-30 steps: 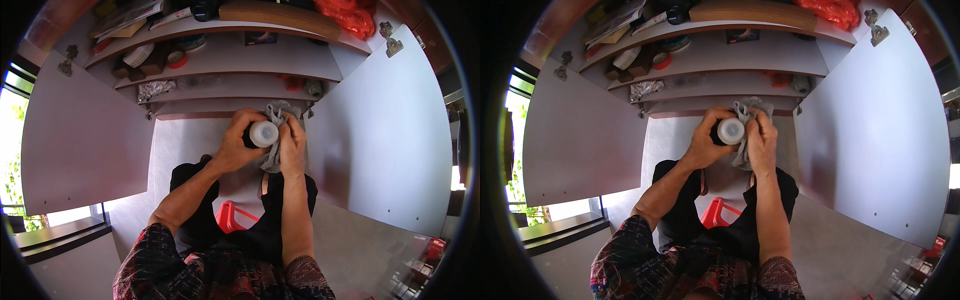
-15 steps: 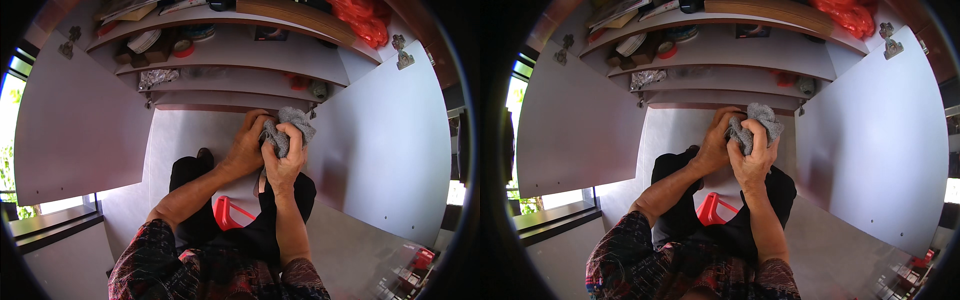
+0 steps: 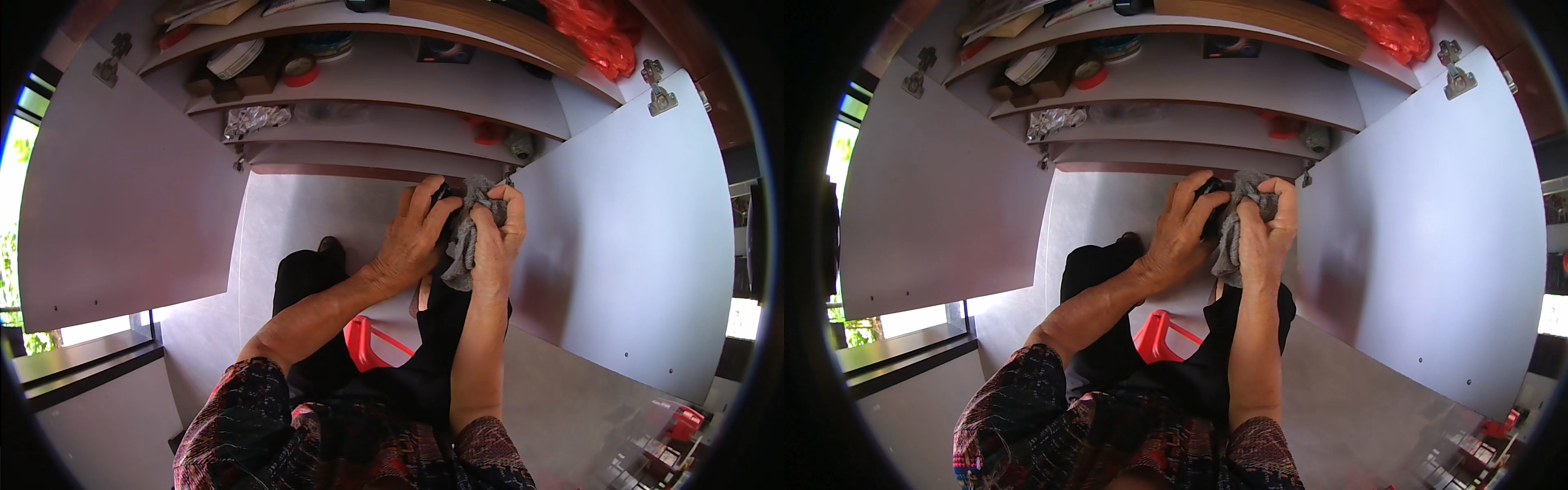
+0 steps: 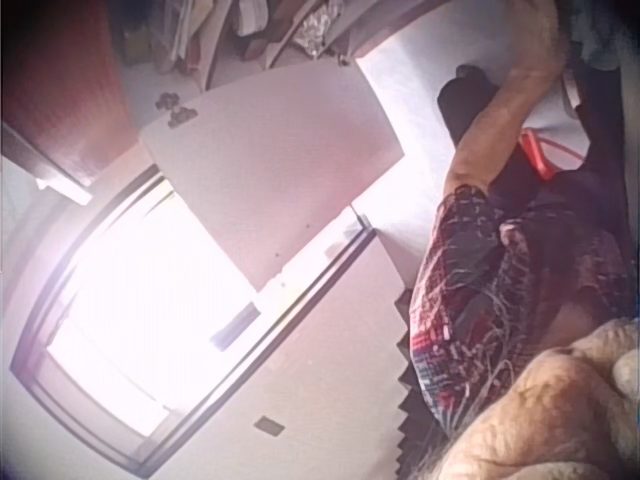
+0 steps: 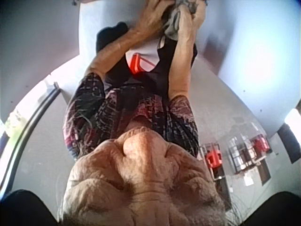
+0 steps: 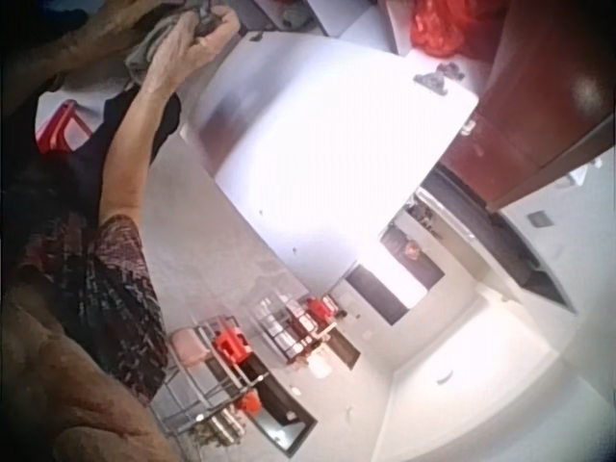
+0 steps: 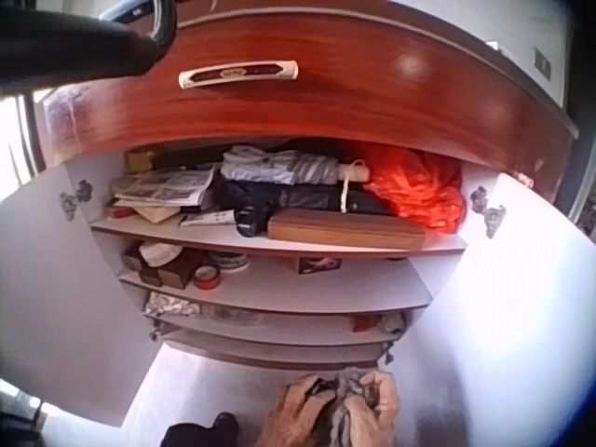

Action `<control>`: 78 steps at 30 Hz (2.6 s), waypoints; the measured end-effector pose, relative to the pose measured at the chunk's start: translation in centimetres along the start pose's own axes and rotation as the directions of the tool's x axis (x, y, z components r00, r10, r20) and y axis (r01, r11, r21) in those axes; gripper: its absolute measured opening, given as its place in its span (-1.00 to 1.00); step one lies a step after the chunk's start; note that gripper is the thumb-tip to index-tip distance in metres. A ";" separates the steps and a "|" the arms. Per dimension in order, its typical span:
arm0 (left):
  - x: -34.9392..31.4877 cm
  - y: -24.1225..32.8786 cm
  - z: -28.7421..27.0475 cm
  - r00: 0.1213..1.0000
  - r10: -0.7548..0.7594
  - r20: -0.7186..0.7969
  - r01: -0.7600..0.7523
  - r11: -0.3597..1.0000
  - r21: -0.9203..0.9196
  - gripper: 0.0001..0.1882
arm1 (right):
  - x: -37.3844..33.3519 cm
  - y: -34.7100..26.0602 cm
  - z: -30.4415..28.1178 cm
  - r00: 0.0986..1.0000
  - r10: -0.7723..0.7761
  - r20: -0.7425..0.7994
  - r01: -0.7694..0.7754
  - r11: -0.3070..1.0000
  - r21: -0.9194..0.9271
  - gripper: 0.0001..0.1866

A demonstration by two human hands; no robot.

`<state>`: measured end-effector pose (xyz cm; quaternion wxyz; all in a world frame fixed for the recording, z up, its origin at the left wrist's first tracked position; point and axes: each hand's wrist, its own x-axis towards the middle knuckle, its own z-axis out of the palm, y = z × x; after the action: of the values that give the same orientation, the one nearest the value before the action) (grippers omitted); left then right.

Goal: The person sits on a stool in front of an open cabinet and wipes various items with a grey cloth. They handle a white container, a red roll of tape, a clear roll of tape, a blue tin, and two black bottles, wiping each one individually before placing them back on the shelves.

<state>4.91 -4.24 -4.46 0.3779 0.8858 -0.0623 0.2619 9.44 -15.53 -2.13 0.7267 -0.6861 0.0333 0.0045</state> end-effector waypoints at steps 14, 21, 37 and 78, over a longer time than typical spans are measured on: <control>0.4 -1.9 -1.4 0.972 0.203 0.116 -0.185 0.972 -0.146 -0.35 | 0.1 -1.1 -3.0 0.855 0.233 0.464 -0.317 0.942 0.112 -0.68; -0.2 -2.2 -2.8 0.965 0.150 0.215 -0.051 0.911 -0.408 -0.44 | 1.1 -0.9 -4.1 0.745 0.330 0.580 -0.484 0.865 0.130 -0.72; 0.0 -2.7 -1.1 0.822 -0.398 0.408 0.544 0.334 -0.770 -0.39 | -1.3 -0.5 0.7 0.854 -0.389 0.346 0.441 0.893 -0.085 -0.53; 0.5 -3.0 -1.7 0.758 -0.526 0.386 0.501 0.090 -0.861 -0.52 | -4.4 2.5 0.7 0.822 -0.408 0.396 0.505 0.845 -0.177 -0.40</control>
<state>5.61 -0.90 -5.14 0.8827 0.4543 0.1147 0.0357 4.96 -14.51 -4.32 0.5984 -0.7558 -0.2617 -0.0473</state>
